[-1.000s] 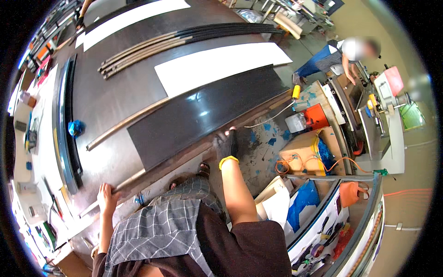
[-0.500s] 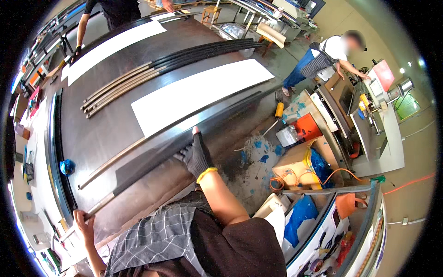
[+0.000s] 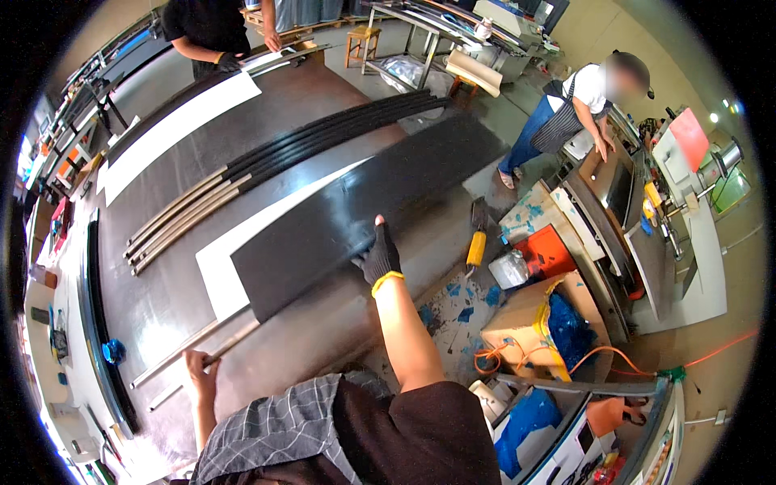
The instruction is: The person repeatedly applies a substance to a large black sheet on a workbench using a yellow roller. They then place a white sheet over the treated area and press it down using a long metal rod. This process is repeated multiple times with different sections of the sheets.
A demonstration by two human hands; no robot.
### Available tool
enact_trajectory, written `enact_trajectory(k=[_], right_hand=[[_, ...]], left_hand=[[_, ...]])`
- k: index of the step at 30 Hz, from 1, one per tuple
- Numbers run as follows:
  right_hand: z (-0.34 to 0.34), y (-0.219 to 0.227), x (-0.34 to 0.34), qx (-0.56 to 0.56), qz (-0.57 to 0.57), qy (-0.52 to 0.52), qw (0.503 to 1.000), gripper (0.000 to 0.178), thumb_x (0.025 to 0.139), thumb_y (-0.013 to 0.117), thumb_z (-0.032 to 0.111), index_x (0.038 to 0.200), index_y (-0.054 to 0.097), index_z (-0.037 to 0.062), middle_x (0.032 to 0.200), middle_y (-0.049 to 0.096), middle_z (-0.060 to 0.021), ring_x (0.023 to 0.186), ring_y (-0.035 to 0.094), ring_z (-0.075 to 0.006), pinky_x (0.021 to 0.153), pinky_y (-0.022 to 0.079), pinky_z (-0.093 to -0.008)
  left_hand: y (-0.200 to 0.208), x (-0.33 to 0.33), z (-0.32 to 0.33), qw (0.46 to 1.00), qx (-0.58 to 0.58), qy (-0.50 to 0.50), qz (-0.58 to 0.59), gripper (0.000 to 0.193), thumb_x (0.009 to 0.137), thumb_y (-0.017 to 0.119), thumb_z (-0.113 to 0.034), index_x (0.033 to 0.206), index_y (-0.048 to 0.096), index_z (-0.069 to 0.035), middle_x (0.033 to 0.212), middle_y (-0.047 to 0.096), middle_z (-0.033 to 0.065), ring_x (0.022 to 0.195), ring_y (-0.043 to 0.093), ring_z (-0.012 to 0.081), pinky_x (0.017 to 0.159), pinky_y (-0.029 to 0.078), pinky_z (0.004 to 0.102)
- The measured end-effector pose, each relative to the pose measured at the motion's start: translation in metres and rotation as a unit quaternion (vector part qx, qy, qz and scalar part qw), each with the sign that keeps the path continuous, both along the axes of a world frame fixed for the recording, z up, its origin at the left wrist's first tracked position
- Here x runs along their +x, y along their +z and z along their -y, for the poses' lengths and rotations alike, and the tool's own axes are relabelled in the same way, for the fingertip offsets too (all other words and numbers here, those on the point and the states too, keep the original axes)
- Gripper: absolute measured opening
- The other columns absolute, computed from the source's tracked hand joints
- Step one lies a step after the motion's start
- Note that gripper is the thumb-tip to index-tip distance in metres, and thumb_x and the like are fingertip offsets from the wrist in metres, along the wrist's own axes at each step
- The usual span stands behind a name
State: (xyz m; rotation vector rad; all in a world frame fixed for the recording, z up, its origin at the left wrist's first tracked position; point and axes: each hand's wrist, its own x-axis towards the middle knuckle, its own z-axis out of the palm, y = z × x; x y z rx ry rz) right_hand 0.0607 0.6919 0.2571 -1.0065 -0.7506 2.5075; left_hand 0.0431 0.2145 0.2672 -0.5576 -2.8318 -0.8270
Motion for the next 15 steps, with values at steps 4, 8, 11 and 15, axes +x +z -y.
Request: enact_trajectory(k=[4, 8, 11, 15], right_hand=[[-0.031, -0.035, 0.008, -0.022, 0.05, -0.022, 0.998, 0.086, 0.081, 0.062, 0.064, 0.147, 0.03, 0.0184, 0.148, 0.037, -0.013, 0.135, 0.035, -0.0364, 0.109, 0.026, -0.0585], [-0.044, -0.054, 0.017, -0.021, 0.104, -0.029, 0.994, 0.086, 0.081, 0.061, 0.065, 0.146, 0.033, 0.0162, 0.145, 0.042, -0.0126, 0.132, 0.04, -0.0356, 0.108, 0.031, -0.0568], [-0.052, -0.066, 0.027, 0.032, 0.091, 0.01, 0.995, 0.08, 0.081, 0.062, 0.065, 0.134, 0.045, 0.0064, 0.133, 0.051, -0.0128, 0.119, 0.051, -0.0331, 0.098, 0.044, -0.0515], [-0.057, -0.042, 0.032, 0.152, 0.277, 0.107, 0.943, 0.059, 0.087, 0.06, 0.055, 0.11, 0.056, 0.0005, 0.092, 0.065, -0.0174, 0.075, 0.066, -0.028, 0.062, 0.055, -0.0416]], left_hand=[[-0.031, 0.017, -0.033, 0.999, -0.02, -0.004, 0.035, 0.033, 0.059, 0.084, -0.013, 0.079, 0.059, -0.007, 0.084, 0.056, 0.0086, 0.079, 0.055, 0.0299, 0.068, 0.046, 0.0408], [-0.029, 0.022, -0.051, 0.998, -0.066, -0.011, 0.021, 0.032, 0.061, 0.083, -0.018, 0.08, 0.061, -0.008, 0.085, 0.055, 0.0073, 0.081, 0.055, 0.0291, 0.069, 0.046, 0.0414], [-0.028, 0.021, -0.053, 0.997, -0.067, -0.013, 0.042, 0.031, 0.061, 0.083, -0.02, 0.08, 0.061, -0.007, 0.086, 0.057, 0.0072, 0.084, 0.057, 0.0288, 0.07, 0.047, 0.0413], [-0.035, 0.017, -0.055, 0.997, -0.063, -0.027, 0.046, 0.031, 0.062, 0.082, -0.024, 0.079, 0.062, -0.008, 0.086, 0.056, 0.0075, 0.086, 0.057, 0.0289, 0.071, 0.048, 0.0413]])
